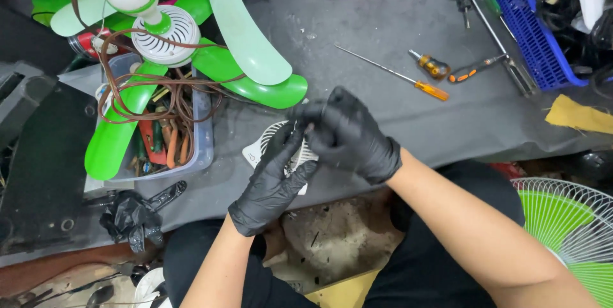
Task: Cleaning a small plastic fan grill using a cloth and a thin metal probe on a repair bench.
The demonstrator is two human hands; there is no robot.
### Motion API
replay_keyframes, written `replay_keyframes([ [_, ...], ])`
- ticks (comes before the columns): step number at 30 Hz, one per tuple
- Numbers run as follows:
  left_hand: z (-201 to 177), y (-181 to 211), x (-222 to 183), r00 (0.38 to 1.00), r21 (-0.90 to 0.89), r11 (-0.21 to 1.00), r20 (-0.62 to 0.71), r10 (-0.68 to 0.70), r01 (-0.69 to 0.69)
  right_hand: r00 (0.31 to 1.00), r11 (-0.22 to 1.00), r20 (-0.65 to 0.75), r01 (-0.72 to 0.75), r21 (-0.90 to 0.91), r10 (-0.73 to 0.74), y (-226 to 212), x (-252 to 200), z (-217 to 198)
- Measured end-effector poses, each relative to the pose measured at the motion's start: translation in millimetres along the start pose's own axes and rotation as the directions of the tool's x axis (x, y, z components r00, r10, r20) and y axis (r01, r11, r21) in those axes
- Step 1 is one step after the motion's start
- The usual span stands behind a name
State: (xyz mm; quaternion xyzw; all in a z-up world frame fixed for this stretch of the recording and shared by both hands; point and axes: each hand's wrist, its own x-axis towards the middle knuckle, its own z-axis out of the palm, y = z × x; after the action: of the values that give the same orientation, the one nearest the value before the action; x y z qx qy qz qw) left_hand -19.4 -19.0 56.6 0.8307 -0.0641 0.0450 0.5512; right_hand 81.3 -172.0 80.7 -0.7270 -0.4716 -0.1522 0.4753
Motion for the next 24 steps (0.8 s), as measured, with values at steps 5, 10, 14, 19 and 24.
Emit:
replay_keyframes([
  [5,6,-21,-1,0.996,-0.299,0.950,0.049,-0.080,0.091,0.764,0.668,-0.061,-0.518,0.534,0.642,18,7,18],
  [10,5,-14,3,0.947,-0.662,0.713,-0.017,-0.321,0.230,0.680,0.540,-0.014,-0.570,0.619,0.733,12,-22,46],
  [14,2,3,11,0.841,-0.963,0.246,-0.040,-0.539,0.112,0.938,0.928,-0.068,-0.322,0.189,0.340,-28,-35,49],
  [19,22,-30,-4,0.830,-0.975,0.193,-0.017,-0.558,0.110,0.915,0.906,-0.082,0.374,-0.198,-0.396,18,-36,44],
  [24,23,25,-3,0.948,-0.676,0.736,-0.206,-0.242,0.041,0.682,0.728,-0.354,-0.392,0.563,0.640,63,-16,39],
])
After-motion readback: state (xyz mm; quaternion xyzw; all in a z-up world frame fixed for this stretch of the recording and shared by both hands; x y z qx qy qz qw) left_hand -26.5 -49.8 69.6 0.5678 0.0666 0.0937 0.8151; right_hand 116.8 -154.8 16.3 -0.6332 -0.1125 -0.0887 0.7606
